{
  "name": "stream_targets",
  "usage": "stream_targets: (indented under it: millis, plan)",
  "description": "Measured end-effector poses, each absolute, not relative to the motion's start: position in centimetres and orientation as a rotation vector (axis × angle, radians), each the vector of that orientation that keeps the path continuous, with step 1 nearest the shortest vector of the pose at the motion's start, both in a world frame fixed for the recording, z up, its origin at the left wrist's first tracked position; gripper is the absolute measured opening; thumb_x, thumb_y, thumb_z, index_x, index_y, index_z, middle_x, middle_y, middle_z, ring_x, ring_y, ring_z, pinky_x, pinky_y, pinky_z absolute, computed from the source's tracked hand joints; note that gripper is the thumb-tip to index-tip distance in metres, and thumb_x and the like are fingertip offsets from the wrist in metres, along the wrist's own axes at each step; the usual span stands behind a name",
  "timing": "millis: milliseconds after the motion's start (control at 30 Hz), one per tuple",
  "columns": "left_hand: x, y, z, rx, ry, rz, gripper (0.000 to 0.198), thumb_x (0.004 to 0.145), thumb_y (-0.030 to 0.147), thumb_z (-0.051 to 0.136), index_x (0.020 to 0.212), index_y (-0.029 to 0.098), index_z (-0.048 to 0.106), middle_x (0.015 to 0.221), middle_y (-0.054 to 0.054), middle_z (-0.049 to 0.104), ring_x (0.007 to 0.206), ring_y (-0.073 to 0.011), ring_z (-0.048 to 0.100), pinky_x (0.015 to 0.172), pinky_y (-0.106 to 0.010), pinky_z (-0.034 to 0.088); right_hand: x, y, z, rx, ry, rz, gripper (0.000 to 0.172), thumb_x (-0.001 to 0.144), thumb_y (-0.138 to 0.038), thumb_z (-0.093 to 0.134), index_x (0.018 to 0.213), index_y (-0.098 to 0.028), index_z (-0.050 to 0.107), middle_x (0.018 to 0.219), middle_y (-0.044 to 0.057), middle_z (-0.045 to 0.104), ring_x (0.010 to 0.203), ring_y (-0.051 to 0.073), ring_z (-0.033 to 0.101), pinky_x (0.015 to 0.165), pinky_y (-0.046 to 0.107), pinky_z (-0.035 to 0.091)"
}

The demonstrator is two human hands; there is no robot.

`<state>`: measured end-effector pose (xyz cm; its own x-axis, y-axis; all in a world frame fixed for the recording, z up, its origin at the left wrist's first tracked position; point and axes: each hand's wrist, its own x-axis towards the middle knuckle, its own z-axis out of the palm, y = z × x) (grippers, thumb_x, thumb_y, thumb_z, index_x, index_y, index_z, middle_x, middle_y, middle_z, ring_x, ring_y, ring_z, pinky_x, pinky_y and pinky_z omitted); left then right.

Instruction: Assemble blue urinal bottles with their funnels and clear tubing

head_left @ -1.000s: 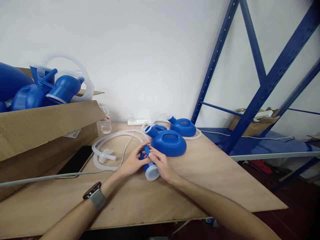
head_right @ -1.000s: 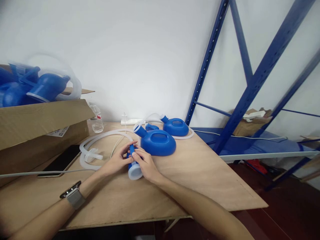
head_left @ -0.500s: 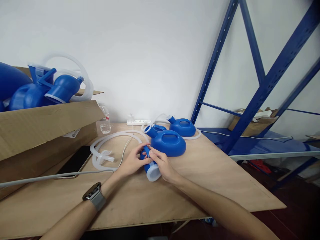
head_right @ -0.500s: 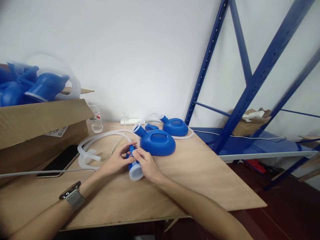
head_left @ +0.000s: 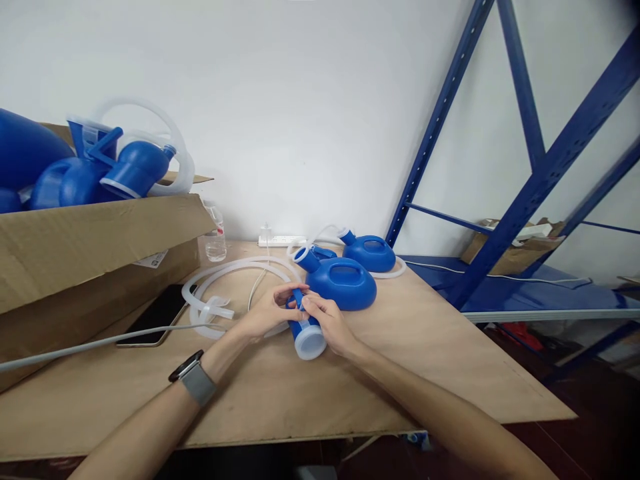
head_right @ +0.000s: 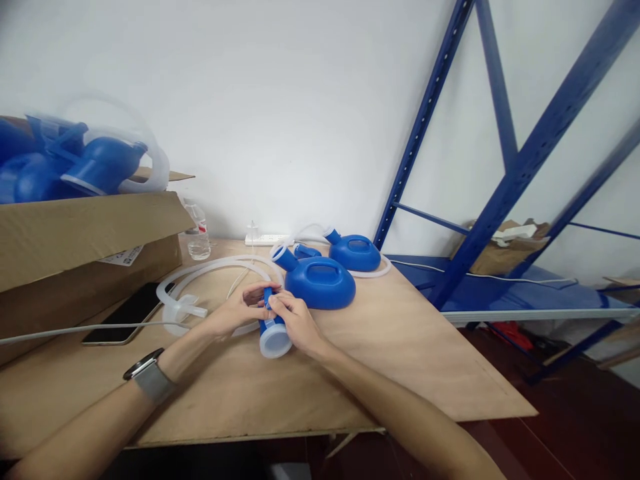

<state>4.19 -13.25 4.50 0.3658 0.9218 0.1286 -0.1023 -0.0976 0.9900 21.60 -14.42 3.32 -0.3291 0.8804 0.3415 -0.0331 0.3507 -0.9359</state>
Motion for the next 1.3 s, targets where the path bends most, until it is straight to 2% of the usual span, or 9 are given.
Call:
stream_targets:
  millis: [200, 333, 467, 567, 733, 900, 1067, 1200, 1300]
  plan:
    - [3.6, -13.5, 4.6, 1.339, 0.737, 1.006, 0.082, 0.059, 0.021, 0.093, 0.137, 0.030, 0.066, 0.135, -0.006, 0.066, 0.127, -0.0252, 0.053, 0.108, -0.040, 0.040, 21.6, -14.3, 3.2, -0.777, -1.713, 1.118, 0.043, 0.096, -0.061, 0.056, 0.098, -0.024, 0.077, 0.117, 0.008, 0.072, 0.129, 0.027, 0.056, 0.112, 0.041, 0.041]
    - [3.4, -13.2, 4.1, 1.363, 0.711, 0.994, 0.090, 0.062, 0.021, 0.092, 0.144, 0.031, 0.058, 0.134, -0.007, 0.065, 0.116, -0.0229, 0.057, 0.103, -0.040, 0.044, 21.7, -14.8, 3.4, -0.757, -1.801, 1.015, 0.046, 0.100, -0.060, 0.049, 0.105, -0.023, 0.076, 0.124, 0.008, 0.071, 0.129, 0.026, 0.057, 0.114, 0.041, 0.041]
    - [3.5, -12.9, 3.9, 1.417, 0.737, 0.999, 0.086, 0.062, 0.024, 0.092, 0.142, 0.028, 0.061, 0.128, -0.008, 0.067, 0.114, -0.0237, 0.058, 0.100, -0.040, 0.046, 22.2, -15.2, 3.8, -0.742, -1.885, 0.887, 0.046, 0.102, -0.057, 0.046, 0.112, -0.022, 0.075, 0.123, 0.009, 0.072, 0.116, 0.025, 0.065, 0.108, 0.039, 0.046]
    - [3.6, -12.9, 3.9, 1.430, 0.738, 1.009, 0.083, 0.062, 0.026, 0.092, 0.140, 0.026, 0.063, 0.125, -0.008, 0.069, 0.113, -0.0247, 0.060, 0.100, -0.041, 0.047, 22.6, -15.3, 4.0, -0.728, -1.929, 0.826, 0.043, 0.101, -0.055, 0.051, 0.115, -0.022, 0.075, 0.121, 0.008, 0.073, 0.115, 0.026, 0.066, 0.106, 0.039, 0.047]
    - [3.7, -12.9, 3.7, 1.445, 0.727, 1.022, 0.081, 0.063, 0.025, 0.091, 0.139, 0.025, 0.064, 0.120, -0.008, 0.071, 0.109, -0.0241, 0.062, 0.100, -0.041, 0.049, 22.8, -15.3, 4.3, -0.786, -1.960, 0.762, 0.037, 0.101, -0.051, 0.052, 0.108, -0.026, 0.078, 0.111, 0.006, 0.076, 0.114, 0.028, 0.066, 0.106, 0.040, 0.047]
    - [3.4, -13.0, 3.8, 1.432, 0.722, 0.992, 0.088, 0.062, 0.026, 0.093, 0.144, 0.027, 0.060, 0.130, -0.009, 0.069, 0.116, -0.0249, 0.061, 0.106, -0.043, 0.046, 22.5, -15.4, 4.4, -0.781, -1.885, 0.790, 0.042, 0.100, -0.054, 0.051, 0.099, -0.024, 0.081, 0.101, 0.006, 0.077, 0.105, 0.027, 0.069, 0.102, 0.039, 0.048]
    - [3.3, -13.3, 3.8, 1.497, 0.674, 0.898, 0.078, 0.065, 0.031, 0.092, 0.138, 0.025, 0.065, 0.135, -0.010, 0.068, 0.131, -0.0301, 0.056, 0.114, -0.045, 0.042, 22.5, -15.0, 3.5, -0.833, -1.691, 0.850, 0.050, 0.095, -0.060, 0.056, 0.073, -0.021, 0.076, 0.082, 0.006, 0.074, 0.085, 0.025, 0.069, 0.087, 0.038, 0.052]
    - [3.7, -12.9, 3.2, 1.521, 0.689, 1.038, 0.080, 0.068, 0.042, 0.090, 0.140, 0.021, 0.063, 0.130, -0.012, 0.072, 0.127, -0.0321, 0.061, 0.115, -0.049, 0.041, 22.5, -15.0, 3.1, -0.793, -1.691, 0.846, 0.043, 0.097, -0.057, 0.056, 0.088, -0.022, 0.079, 0.102, 0.007, 0.076, 0.110, 0.027, 0.068, 0.105, 0.040, 0.047]
    - [3.8, -12.7, 3.1, 1.506, 0.726, 1.106, 0.082, 0.071, 0.046, 0.087, 0.143, 0.020, 0.060, 0.129, -0.012, 0.072, 0.127, -0.0322, 0.061, 0.115, -0.049, 0.041, 22.5, -15.1, 3.3, -0.739, -1.710, 0.909, 0.047, 0.098, -0.061, 0.051, 0.103, -0.023, 0.078, 0.121, 0.008, 0.074, 0.130, 0.028, 0.059, 0.117, 0.043, 0.039]
